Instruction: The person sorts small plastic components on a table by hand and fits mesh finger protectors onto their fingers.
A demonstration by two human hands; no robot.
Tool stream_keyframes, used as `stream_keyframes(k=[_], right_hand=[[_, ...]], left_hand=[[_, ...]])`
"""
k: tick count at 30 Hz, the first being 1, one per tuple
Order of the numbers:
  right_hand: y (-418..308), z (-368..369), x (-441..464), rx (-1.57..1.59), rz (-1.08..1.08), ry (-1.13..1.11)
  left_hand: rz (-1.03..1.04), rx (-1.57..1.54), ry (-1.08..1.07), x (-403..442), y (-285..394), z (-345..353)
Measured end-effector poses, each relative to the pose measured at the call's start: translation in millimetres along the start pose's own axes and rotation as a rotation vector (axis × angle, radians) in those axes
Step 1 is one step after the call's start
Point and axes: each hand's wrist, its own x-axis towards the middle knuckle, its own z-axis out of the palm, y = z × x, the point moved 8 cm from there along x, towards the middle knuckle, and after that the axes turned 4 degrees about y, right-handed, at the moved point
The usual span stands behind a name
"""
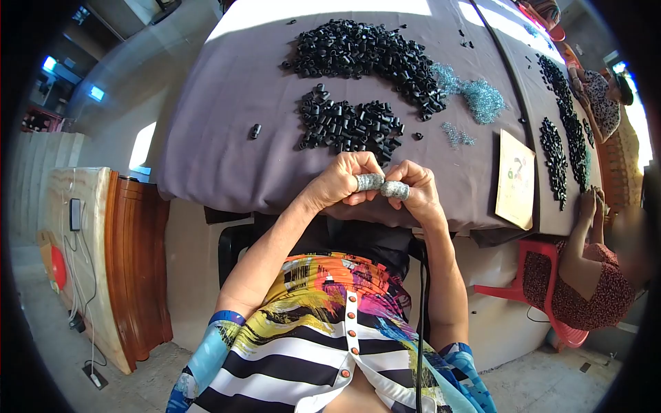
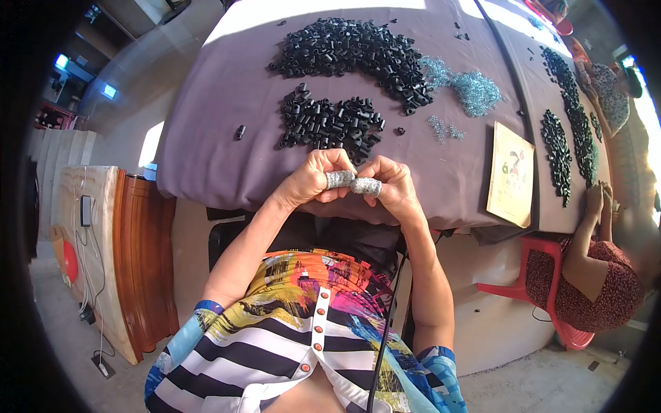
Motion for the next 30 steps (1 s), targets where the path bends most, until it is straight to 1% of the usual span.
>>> stream_keyframes(k=[2, 8, 14, 19, 25, 30], right_hand=[[1, 0, -1, -0.034, 0.030, -0.049], [2, 0, -2, -0.110, -0.018, 0.026], [3, -2, 0, -0.023, -0.026, 0.073], [-1, -3, 0, -0.022, -0.070, 0.090], [0, -4, 0, 0.008, -0.069, 0.094], [-3, -2, -1, -0.005, -0.080, 0.097]], left_hand=[[-0.021, 0.055, -0.015, -1, 1, 3], [-0.043, 0.029, -0.008, -1, 1, -1], [-0.019, -0.004, 0.046, 0, -1, -5], [-0.005, -0.062, 0.103, 2, -4, -6], [0.019, -0.142, 0.070, 3, -6, -4], [0.043, -0.150, 0.060, 4, -7, -6]])
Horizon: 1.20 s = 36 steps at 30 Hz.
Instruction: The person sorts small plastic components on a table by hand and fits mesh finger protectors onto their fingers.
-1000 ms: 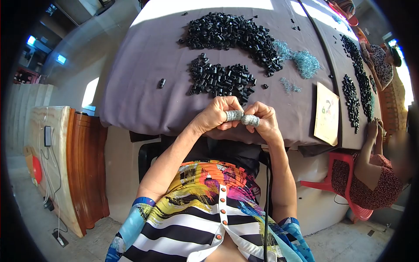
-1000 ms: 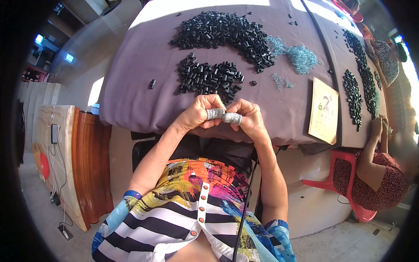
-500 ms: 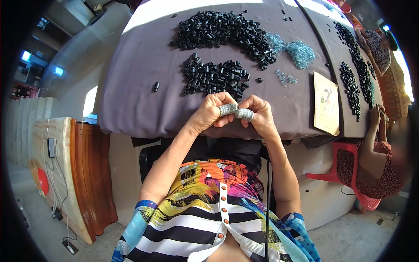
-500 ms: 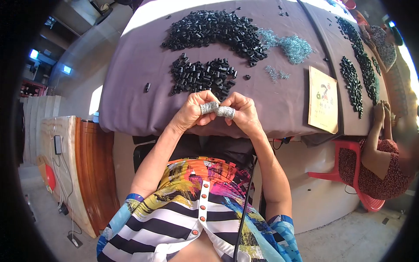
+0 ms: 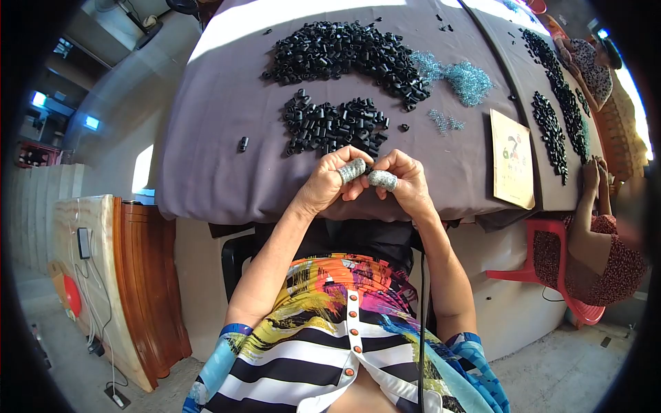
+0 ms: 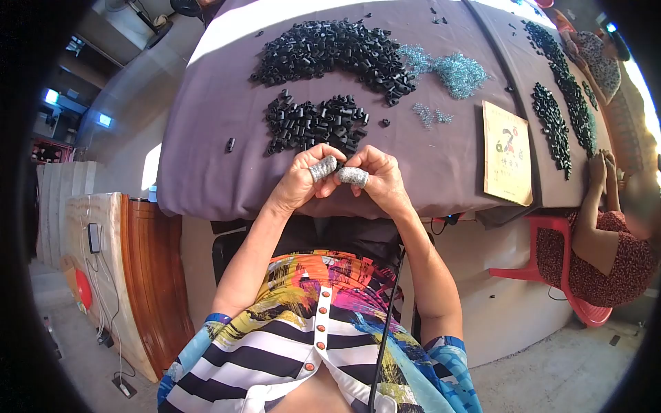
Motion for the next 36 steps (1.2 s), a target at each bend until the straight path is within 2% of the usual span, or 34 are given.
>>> stream_keyframes(k=[36], right_hand=[[2.6, -2.4, -1.8, -0.112, -0.050, 0.171]], left_hand=[[0.066, -0.046, 0.011, 1.3, -0.3, -3.9]])
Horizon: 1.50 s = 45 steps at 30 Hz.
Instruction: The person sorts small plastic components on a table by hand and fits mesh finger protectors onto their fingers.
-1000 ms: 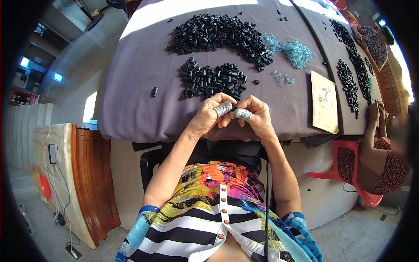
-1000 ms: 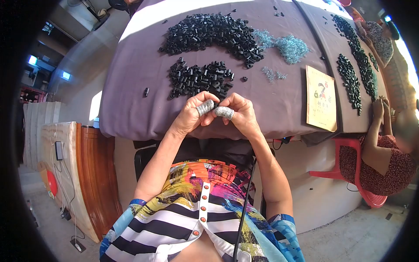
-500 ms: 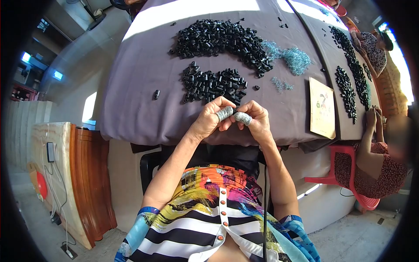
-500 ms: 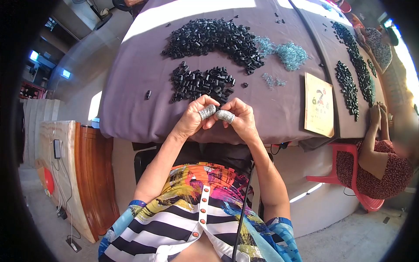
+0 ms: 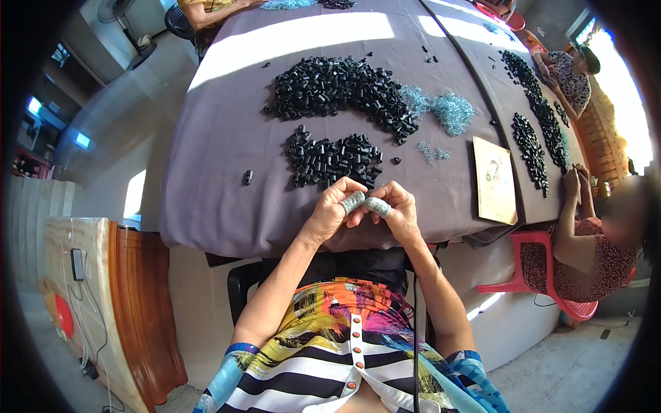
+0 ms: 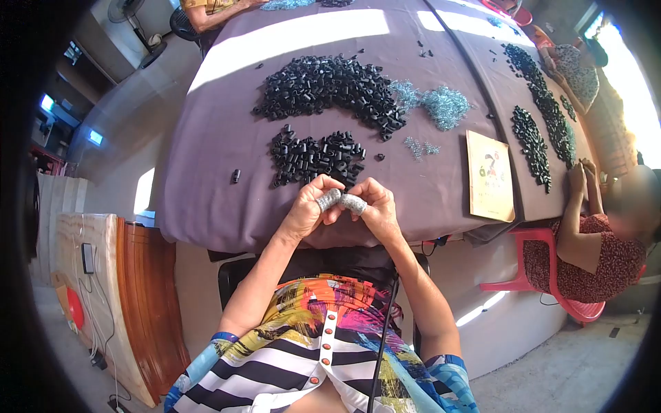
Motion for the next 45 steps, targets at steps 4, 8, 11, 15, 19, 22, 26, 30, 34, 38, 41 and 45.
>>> stream_keyframes(k=[4, 8, 11, 15, 19, 22, 26, 30, 34, 38, 41, 45], right_hand=[[-3, 2, -1, -0.056, -0.061, 0.062], [-5, 2, -6, -0.179, -0.106, 0.117], [-7, 0, -9, -0.331, -0.171, 0.157], [-12, 3, -12, -0.432, -0.233, 0.201], [-15, 4, -12, -0.460, -0.227, 0.207], [-15, 4, -12, -0.451, -0.219, 0.202], [-17, 5, -11, -0.458, -0.243, 0.201], [-14, 3, -12, -0.457, -0.256, 0.206], [-18, 3, -13, -0.469, -0.277, 0.214], [-23, 5, -14, -0.511, -0.353, 0.207], [-23, 5, -14, -0.527, -0.361, 0.196], [-28, 8, -14, -0.544, -0.361, 0.196]], left_hand=[[0.014, -0.021, 0.015, 2, 1, 0], [0.040, 0.043, 0.029, 3, 1, -2], [0.054, -0.006, 0.037, 4, 1, -1], [0.065, 0.015, 0.039, 5, 0, -2], [0.054, -0.012, 0.034, 5, 1, 0], [0.038, -0.022, 0.045, 5, 0, 0], [0.049, 0.005, 0.015, 6, 0, -1], [0.033, -0.005, 0.018, 7, -1, -1], [0.042, -0.008, 0.022, 7, 0, 0], [0.039, -0.017, 0.022, 6, -3, -2], [0.030, -0.031, 0.024, 5, -4, -1], [0.013, -0.041, 0.014, 4, -3, -1]])
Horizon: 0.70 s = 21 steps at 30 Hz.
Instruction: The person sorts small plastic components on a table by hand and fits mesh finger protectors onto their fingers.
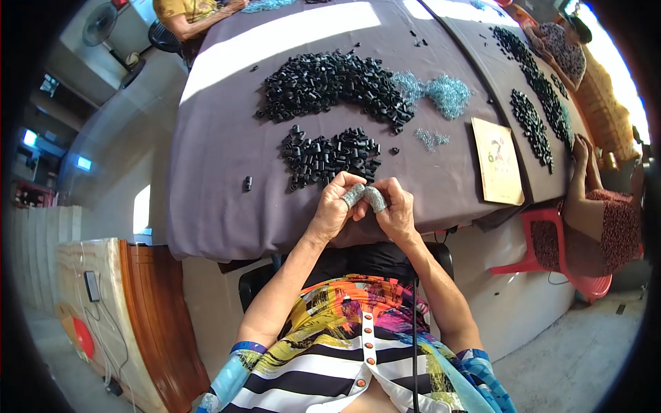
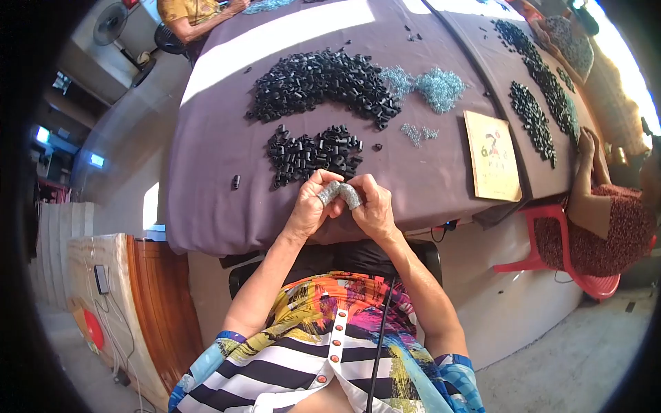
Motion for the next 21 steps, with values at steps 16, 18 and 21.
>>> stream_keyframes(k=[16, 18, 21], right_hand=[[18, 2, -4, 0.255, 0.174, -0.013], [16, 4, -3, 0.309, 0.189, -0.050], [19, 2, -2, 0.387, 0.242, -0.044]], left_hand=[[0.058, 0.018, 0.022, -1, 3, -2], [0.016, -0.067, 0.046, -1, 2, -2], [0.026, -0.110, 0.015, 0, 2, -2]])
